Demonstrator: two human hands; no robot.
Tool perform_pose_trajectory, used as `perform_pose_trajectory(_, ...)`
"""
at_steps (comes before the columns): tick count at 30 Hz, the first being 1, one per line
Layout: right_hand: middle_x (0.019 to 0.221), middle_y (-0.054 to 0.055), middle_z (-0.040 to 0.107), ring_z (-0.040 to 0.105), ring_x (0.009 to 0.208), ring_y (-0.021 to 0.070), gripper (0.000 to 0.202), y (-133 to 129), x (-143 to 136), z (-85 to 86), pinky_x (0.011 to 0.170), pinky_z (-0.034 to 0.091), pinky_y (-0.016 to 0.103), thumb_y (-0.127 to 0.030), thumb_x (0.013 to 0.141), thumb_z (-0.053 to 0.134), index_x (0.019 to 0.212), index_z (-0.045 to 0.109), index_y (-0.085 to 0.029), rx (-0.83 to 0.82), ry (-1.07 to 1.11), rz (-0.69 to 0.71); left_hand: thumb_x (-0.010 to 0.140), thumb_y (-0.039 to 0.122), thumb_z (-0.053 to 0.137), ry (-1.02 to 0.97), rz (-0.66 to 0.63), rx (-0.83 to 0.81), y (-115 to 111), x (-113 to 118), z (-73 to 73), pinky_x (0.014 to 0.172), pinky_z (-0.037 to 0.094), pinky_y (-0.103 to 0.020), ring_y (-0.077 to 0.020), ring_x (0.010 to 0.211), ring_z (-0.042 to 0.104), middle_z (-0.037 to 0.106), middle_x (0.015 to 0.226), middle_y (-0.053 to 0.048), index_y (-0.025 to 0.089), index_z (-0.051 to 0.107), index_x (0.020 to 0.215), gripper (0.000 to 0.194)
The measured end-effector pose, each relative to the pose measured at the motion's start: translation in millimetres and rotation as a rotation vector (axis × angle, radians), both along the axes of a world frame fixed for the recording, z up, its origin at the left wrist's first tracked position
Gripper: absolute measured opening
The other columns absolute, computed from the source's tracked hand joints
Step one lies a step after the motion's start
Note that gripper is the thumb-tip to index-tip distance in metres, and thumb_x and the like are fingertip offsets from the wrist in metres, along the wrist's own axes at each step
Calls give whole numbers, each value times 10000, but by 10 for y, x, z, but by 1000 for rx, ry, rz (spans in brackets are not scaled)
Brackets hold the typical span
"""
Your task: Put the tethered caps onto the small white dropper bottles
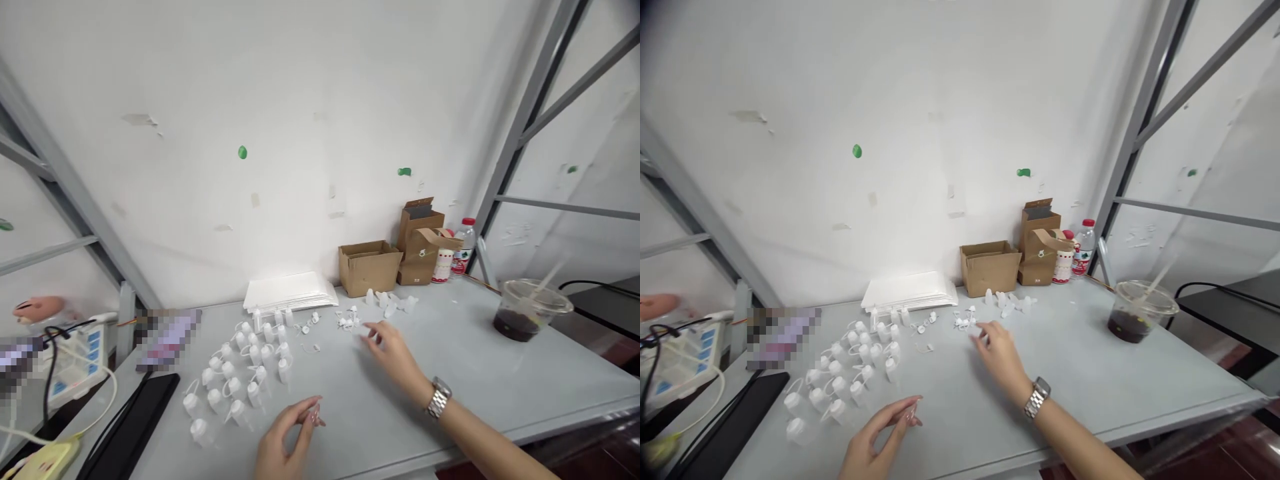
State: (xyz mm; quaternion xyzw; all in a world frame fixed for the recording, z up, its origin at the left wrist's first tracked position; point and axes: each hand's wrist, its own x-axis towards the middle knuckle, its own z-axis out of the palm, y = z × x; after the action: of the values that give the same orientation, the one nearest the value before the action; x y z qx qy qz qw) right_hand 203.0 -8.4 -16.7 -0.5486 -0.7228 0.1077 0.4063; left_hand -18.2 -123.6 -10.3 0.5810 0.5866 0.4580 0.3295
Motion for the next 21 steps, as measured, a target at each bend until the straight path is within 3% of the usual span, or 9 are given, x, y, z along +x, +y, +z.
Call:
perform_pose_trajectory(4, 907, 120, 537, 515, 701, 218, 468, 322, 717, 16, 735, 401, 395, -412, 820, 421, 1152, 476, -86, 60, 54, -300, 762, 388, 518, 50, -110, 4, 71, 238, -39, 733, 501, -233, -162, 738, 653, 710, 757, -29, 240, 689, 871, 251)
perform_pose_trajectory(6, 894, 111, 527, 508, 791, 256, 541, 457, 939, 20, 742, 390, 400, -468, 769, 475, 1163, 466, -99, 39, 60, -468, 761, 387, 519, 45, -109, 15, 92, 387, -64, 724, 502, -240, -160, 718, 645, 699, 754, -26, 248, 690, 858, 241)
perform_pose_trajectory(8, 865, 99, 523, 506, 847, 273, 554, 576, 1053, 8, 735, 391, 385, -493, 726, 520, 1127, 505, -109, -2, 61, -509, 759, 383, 520, 47, -103, 12, 108, 525, -84, 714, 498, -244, -158, 713, 636, 687, 760, -21, 257, 689, 846, 227)
perform_pose_trajectory(15, 796, 85, 524, 544, 736, 237, 343, 792, 1023, -16, 704, 399, 376, -443, 754, 500, 802, 646, -136, -89, 73, -411, 790, 355, 467, 197, -122, -49, 145, 690, -63, 717, 475, -277, -160, 726, 604, 640, 784, -30, 234, 660, 882, 246)
perform_pose_trajectory(18, 857, 101, 529, 542, 753, 229, 351, 639, 952, 39, 704, 413, 356, -453, 771, 479, 792, 634, -138, -64, 92, -335, 796, 332, 451, 298, -119, -71, 295, 639, -11, 720, 473, -287, -166, 762, 605, 629, 838, -44, 204, 637, 903, 250)
perform_pose_trajectory(21, 867, 74, 552, 549, 663, 177, 301, 284, 803, 31, 667, 440, 307, -447, 765, 510, 786, 625, -170, -66, 104, -198, 797, 296, 443, 487, -84, -13, 652, 608, 46, 740, 468, -299, -169, 775, 602, 616, 875, -55, 182, 619, 934, 251)
